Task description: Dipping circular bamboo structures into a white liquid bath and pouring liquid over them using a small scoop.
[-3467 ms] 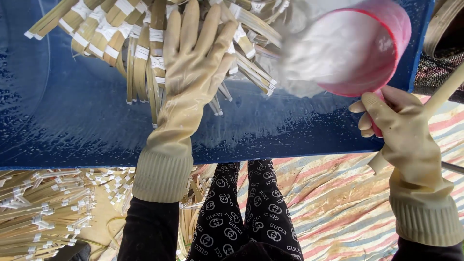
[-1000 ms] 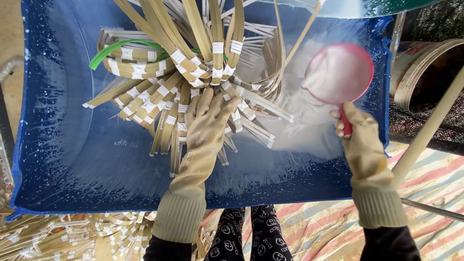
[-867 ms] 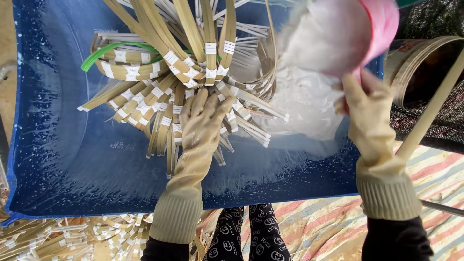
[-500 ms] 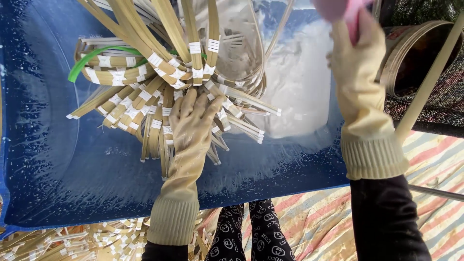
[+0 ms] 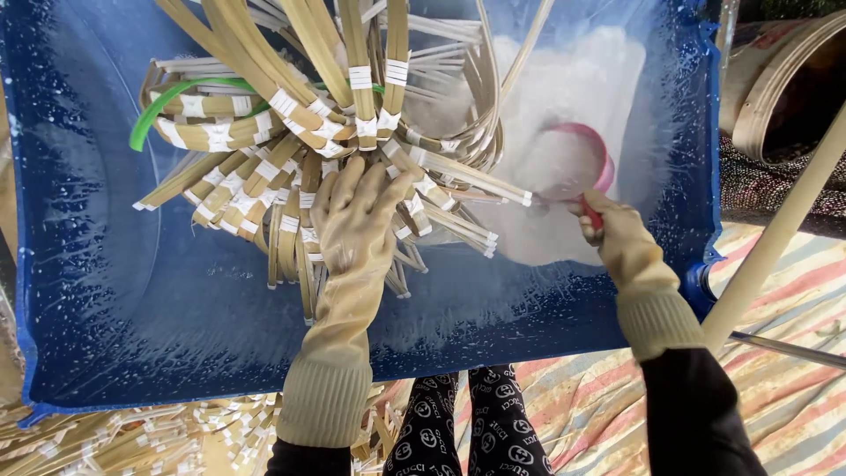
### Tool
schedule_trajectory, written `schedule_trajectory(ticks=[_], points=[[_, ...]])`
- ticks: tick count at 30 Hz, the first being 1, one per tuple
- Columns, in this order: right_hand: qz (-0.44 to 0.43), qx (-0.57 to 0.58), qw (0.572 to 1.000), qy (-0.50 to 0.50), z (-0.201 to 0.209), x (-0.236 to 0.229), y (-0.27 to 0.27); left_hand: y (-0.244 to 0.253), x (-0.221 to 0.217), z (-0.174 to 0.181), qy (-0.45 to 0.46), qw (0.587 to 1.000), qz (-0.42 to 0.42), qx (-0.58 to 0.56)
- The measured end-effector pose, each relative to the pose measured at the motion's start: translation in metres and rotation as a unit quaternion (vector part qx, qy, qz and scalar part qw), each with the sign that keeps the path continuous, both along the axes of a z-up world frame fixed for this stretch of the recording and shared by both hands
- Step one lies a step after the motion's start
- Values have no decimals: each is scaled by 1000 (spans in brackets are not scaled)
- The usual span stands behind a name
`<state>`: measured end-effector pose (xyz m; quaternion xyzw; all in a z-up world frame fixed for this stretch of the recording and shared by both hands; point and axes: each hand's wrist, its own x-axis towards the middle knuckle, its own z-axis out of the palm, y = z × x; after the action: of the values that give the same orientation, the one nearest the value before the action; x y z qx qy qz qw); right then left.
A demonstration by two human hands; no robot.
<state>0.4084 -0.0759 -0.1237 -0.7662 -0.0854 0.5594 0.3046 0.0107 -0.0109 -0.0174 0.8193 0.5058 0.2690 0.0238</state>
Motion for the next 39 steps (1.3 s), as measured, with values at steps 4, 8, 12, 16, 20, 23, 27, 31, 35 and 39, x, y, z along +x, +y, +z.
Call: schedule_trajectory(ticks=[4, 8, 12, 16, 20, 23, 27, 31, 35, 39], points=[[75, 67, 995, -6, 90, -19, 6, -2, -2, 6, 18, 1000, 8, 6], [113, 138, 980, -91, 170, -64, 29, 0, -8, 3, 21, 1000, 0, -8], [181, 271, 917, -230, 211, -86, 44, 1, -8, 8, -7, 999, -19, 35], [178, 326, 888, -272, 191, -70, 59, 0, -12, 13, -70, 996, 2, 49], [159, 214, 917, -295, 46, -6, 30, -1, -10, 28, -15, 995, 101, 6], [340, 214, 714, -573, -62, 44, -2, -2, -17, 14, 9, 976, 209, 58], [255, 53, 875, -408, -66, 16, -6, -5, -16, 9, 13, 967, 253, 17], [-158, 23, 978, 136, -36, 27, -4, -5, -10, -5, 44, 970, 237, -12], [-105, 87, 973, 185, 87, -1, -4, -6, -4, 5, 8, 980, 201, -8], [25, 135, 988, 75, 202, -46, 14, -3, -6, 6, -70, 992, 101, -3]])
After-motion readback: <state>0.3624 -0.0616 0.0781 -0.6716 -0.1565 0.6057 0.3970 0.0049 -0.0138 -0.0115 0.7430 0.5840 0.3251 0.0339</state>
